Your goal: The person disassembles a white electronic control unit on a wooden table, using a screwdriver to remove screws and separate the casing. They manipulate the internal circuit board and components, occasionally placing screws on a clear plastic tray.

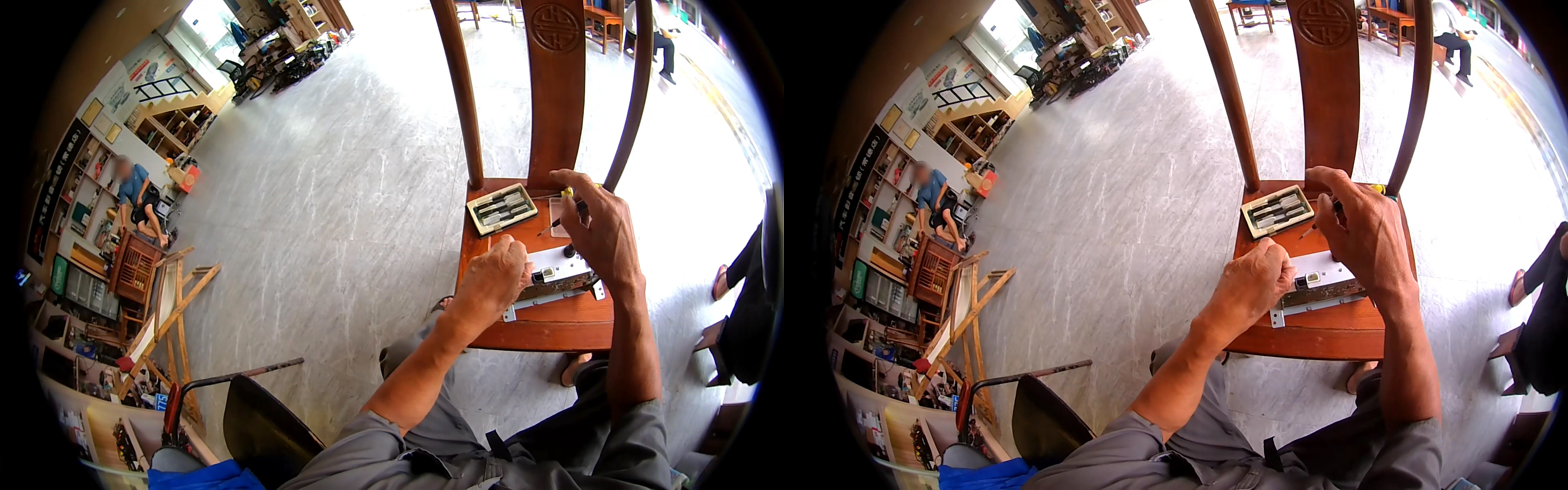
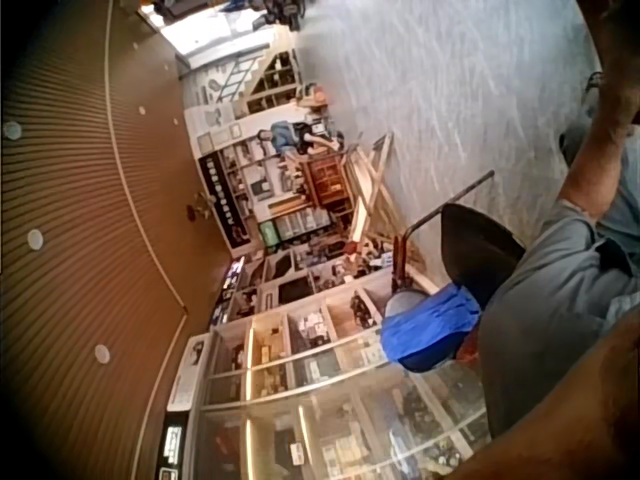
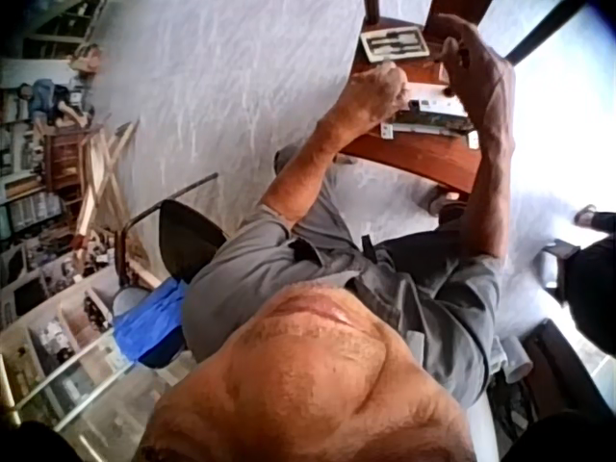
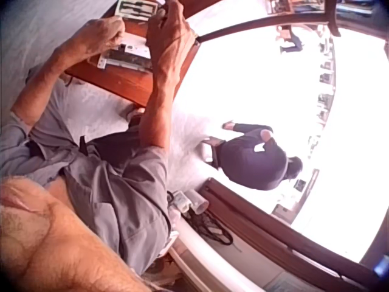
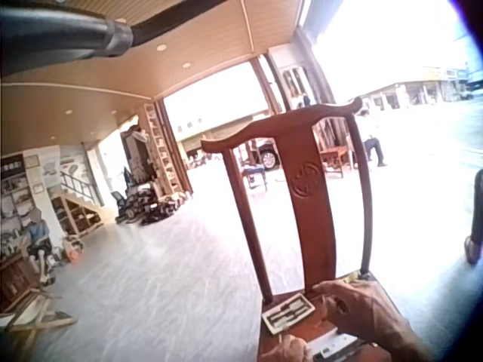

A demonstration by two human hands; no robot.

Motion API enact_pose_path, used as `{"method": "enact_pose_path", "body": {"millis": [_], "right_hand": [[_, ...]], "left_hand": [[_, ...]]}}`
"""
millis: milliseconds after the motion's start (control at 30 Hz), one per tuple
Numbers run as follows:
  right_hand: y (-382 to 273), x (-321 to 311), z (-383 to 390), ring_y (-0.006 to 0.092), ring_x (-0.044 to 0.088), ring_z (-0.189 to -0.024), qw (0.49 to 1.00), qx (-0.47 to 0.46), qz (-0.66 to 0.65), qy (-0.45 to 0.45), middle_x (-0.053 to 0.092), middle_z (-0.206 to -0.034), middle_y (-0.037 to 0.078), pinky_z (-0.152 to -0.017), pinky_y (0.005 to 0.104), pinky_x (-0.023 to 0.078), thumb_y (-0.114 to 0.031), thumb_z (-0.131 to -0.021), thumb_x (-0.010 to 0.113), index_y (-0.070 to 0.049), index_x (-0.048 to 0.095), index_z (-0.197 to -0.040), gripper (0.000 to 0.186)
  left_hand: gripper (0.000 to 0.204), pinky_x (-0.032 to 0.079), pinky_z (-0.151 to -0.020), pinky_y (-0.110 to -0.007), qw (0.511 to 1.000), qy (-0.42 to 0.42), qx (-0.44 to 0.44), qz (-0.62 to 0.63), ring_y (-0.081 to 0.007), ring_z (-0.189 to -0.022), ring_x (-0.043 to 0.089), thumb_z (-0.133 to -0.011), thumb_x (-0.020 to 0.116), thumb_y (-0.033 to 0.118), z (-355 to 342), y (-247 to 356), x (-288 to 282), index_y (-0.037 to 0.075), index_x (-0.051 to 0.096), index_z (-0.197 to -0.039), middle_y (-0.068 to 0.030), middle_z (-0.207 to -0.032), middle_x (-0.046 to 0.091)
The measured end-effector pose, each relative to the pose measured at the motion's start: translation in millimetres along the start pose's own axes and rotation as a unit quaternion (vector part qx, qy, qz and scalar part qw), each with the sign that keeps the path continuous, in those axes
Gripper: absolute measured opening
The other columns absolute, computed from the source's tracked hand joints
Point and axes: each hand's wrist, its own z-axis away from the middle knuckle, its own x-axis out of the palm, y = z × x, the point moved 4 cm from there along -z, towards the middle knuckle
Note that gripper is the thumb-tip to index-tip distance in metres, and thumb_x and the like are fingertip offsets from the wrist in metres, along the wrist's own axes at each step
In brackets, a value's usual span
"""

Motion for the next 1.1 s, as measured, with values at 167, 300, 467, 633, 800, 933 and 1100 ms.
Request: {"method": "enact_pose_path", "body": {"millis": [167,300,467,633,800,933,1100], "right_hand": [[12,7,0,0.0219,0.073,-0.073,0.996,0.044,-0.060,-0.040,0.077,-0.098,0.014,-0.070,0.0360,0.059,-0.006,-0.098,0.057,-0.004,0.065,-0.121,0.025],[20,7,-2,0.0202,0.072,-0.074,0.988,0.120,-0.066,-0.077,0.077,-0.097,0.013,-0.072,0.0346,0.058,-0.009,-0.100,0.057,-0.002,0.066,-0.120,0.023],[48,31,5,0.0161,0.068,-0.072,0.983,0.118,-0.121,-0.069,0.076,-0.094,0.012,-0.069,0.0320,0.057,-0.010,-0.099,0.062,-0.002,0.069,-0.120,0.024],[60,41,13,0.0148,0.065,-0.069,0.981,0.122,-0.130,-0.079,0.075,-0.092,0.012,-0.067,0.0319,0.056,-0.011,-0.099,0.064,-0.001,0.070,-0.120,0.024],[64,41,9,0.0125,0.063,-0.068,0.973,0.135,-0.171,-0.072,0.071,-0.084,0.009,-0.065,0.0299,0.054,-0.012,-0.099,0.063,0.000,0.070,-0.119,0.024],[61,44,7,0.0095,0.059,-0.067,0.968,0.139,-0.190,-0.091,0.069,-0.080,0.005,-0.062,0.0274,0.051,-0.013,-0.100,0.062,0.000,0.070,-0.119,0.024],[72,55,9,0.0094,0.060,-0.071,0.962,0.104,-0.235,-0.091,0.072,-0.085,0.005,-0.064,0.0277,0.052,-0.020,-0.101,0.061,0.000,0.070,-0.118,0.028]], "left_hand": [[0.020,0.057,-0.073,-0.047,1.000,-0.015,-0.020,-0.003,-0.0362,-0.085,0.070,-0.097,0.067,0.016,-1,-1,0,0.003,0.053,-0.093,-0.0157,-0.093,0.063],[0.019,0.057,-0.074,-0.046,1.000,-0.015,-0.005,0.007,-0.0363,-0.086,0.071,-0.097,0.069,0.016,1,-3,0,0.002,0.057,-0.095,-0.0159,-0.095,0.065],[0.020,0.058,-0.073,-0.047,1.000,-0.012,0.001,-0.009,-0.0365,-0.086,0.071,-0.094,0.072,0.016,0,-3,-1,0.001,0.059,-0.094,-0.0161,-0.096,0.067],[0.019,0.056,-0.076,-0.046,0.997,-0.065,0.029,-0.018,-0.0389,-0.086,0.070,-0.093,0.073,0.015,-9,3,-12,-0.001,0.062,-0.090,-0.0177,-0.091,0.069],[0.018,0.052,-0.083,-0.047,0.990,-0.125,0.058,0.024,-0.0383,-0.093,0.067,-0.092,0.072,0.014,-23,-6,-17,-0.003,0.066,-0.090,-0.0194,-0.091,0.069],[0.022,0.048,-0.088,-0.046,0.976,-0.195,0.079,0.050,-0.0358,-0.096,0.062,-0.095,0.067,0.020,-31,-24,-17,-0.001,0.064,-0.095,-0.0176,-0.095,0.066],[0.034,0.045,-0.091,-0.045,0.957,-0.210,0.174,0.097,-0.0321,-0.097,0.054,-0.097,0.061,0.039,-31,-39,-10,0.007,0.051,-0.097,-0.0125,-0.095,0.053]]}}
